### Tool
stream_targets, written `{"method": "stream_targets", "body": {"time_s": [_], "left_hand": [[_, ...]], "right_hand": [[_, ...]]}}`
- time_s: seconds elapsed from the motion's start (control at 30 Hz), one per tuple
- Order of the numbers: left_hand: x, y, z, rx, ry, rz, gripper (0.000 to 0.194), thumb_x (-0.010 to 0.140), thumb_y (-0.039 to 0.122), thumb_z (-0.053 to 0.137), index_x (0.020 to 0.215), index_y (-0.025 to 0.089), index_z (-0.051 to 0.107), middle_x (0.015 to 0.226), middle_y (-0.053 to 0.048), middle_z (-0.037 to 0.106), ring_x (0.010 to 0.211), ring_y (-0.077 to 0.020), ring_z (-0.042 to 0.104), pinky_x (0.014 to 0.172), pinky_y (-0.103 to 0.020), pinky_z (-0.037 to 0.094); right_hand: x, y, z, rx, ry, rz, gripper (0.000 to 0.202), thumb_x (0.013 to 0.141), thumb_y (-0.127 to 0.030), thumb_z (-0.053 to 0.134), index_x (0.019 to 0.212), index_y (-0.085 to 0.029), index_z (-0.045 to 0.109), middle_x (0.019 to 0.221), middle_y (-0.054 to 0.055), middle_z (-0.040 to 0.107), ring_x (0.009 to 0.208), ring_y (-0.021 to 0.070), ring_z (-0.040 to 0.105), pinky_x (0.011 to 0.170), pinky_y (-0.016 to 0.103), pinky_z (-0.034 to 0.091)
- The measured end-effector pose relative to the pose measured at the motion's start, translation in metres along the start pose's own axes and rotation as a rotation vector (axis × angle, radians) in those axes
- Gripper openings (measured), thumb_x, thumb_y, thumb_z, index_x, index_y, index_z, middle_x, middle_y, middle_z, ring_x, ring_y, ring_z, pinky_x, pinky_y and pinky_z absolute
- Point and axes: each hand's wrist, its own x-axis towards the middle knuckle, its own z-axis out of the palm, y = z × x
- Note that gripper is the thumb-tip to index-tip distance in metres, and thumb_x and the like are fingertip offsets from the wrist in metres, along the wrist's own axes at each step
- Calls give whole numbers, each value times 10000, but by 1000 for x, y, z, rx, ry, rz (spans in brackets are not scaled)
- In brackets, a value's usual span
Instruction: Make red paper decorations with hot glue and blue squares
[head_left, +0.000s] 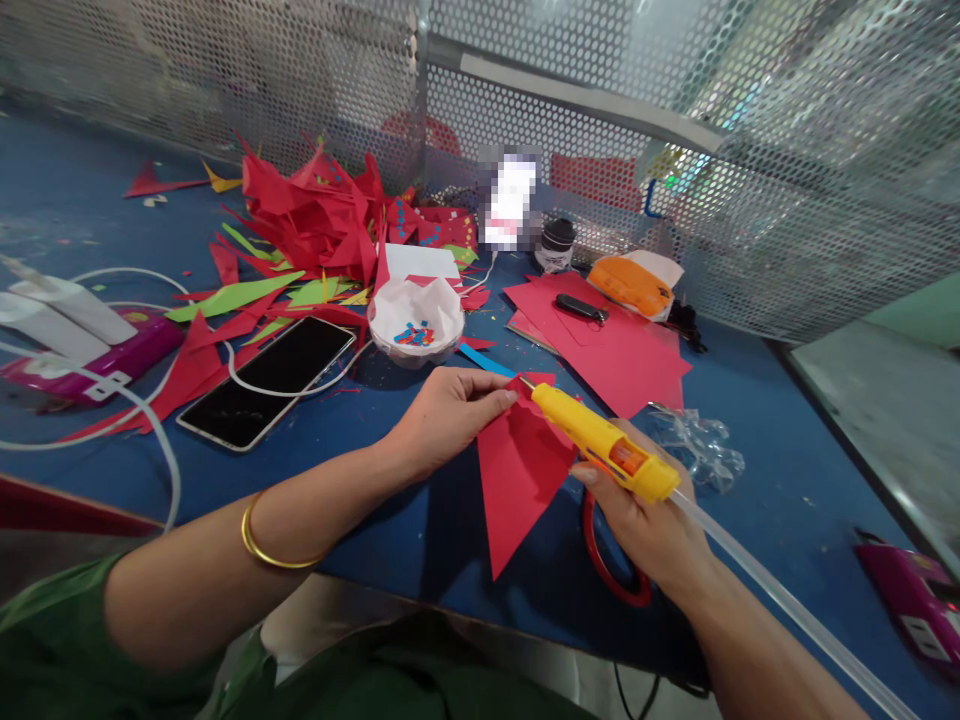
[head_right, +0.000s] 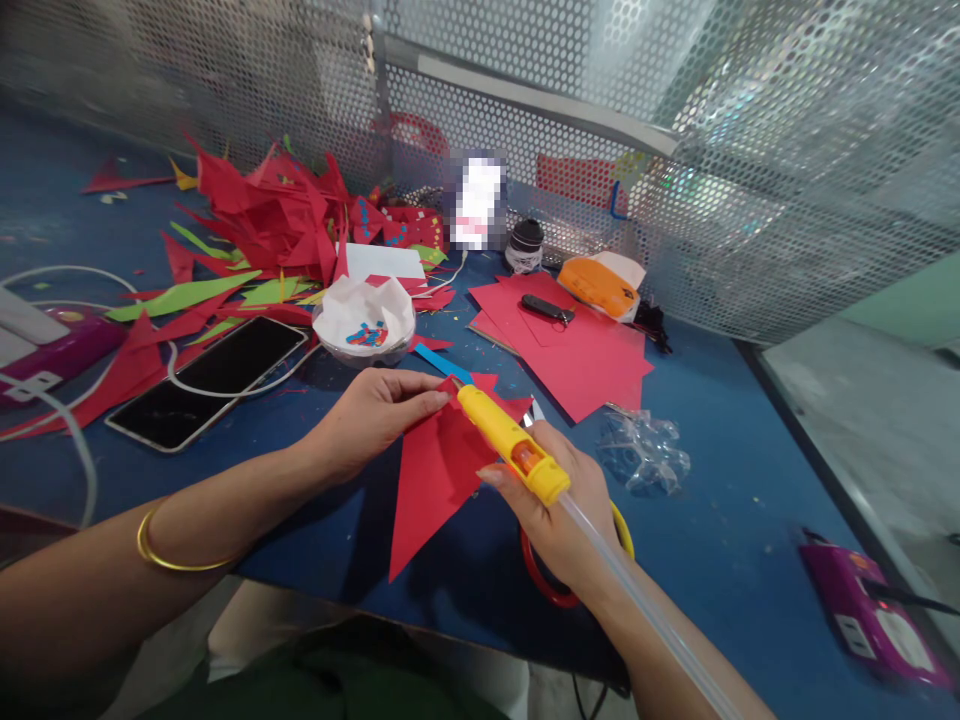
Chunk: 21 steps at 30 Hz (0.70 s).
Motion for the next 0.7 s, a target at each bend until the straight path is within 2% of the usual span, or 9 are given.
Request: {"method": "stream_targets", "body": {"time_s": [0.47, 0.7], "left_hand": [[0, -1, 0, 14, 11, 17, 177, 812, 265, 691, 924, 178, 798, 892, -55, 787, 747, -157, 695, 689, -258, 546], [0, 0, 0, -3, 8, 3, 187, 823, 269, 689, 948, 181, 796, 900, -62, 786, 757, -160, 698, 697, -269, 556]], "right_hand": [[-1, 0, 0, -4, -10, 9, 338, 947, -530, 542, 842, -210, 571, 707, 7, 611, 552, 132, 542, 464, 266, 351], [1, -2, 0, -24, -17, -5, 350, 955, -537, 519, 805, -221, 525, 626, -38, 514, 508, 119, 488, 468, 263, 351]]}}
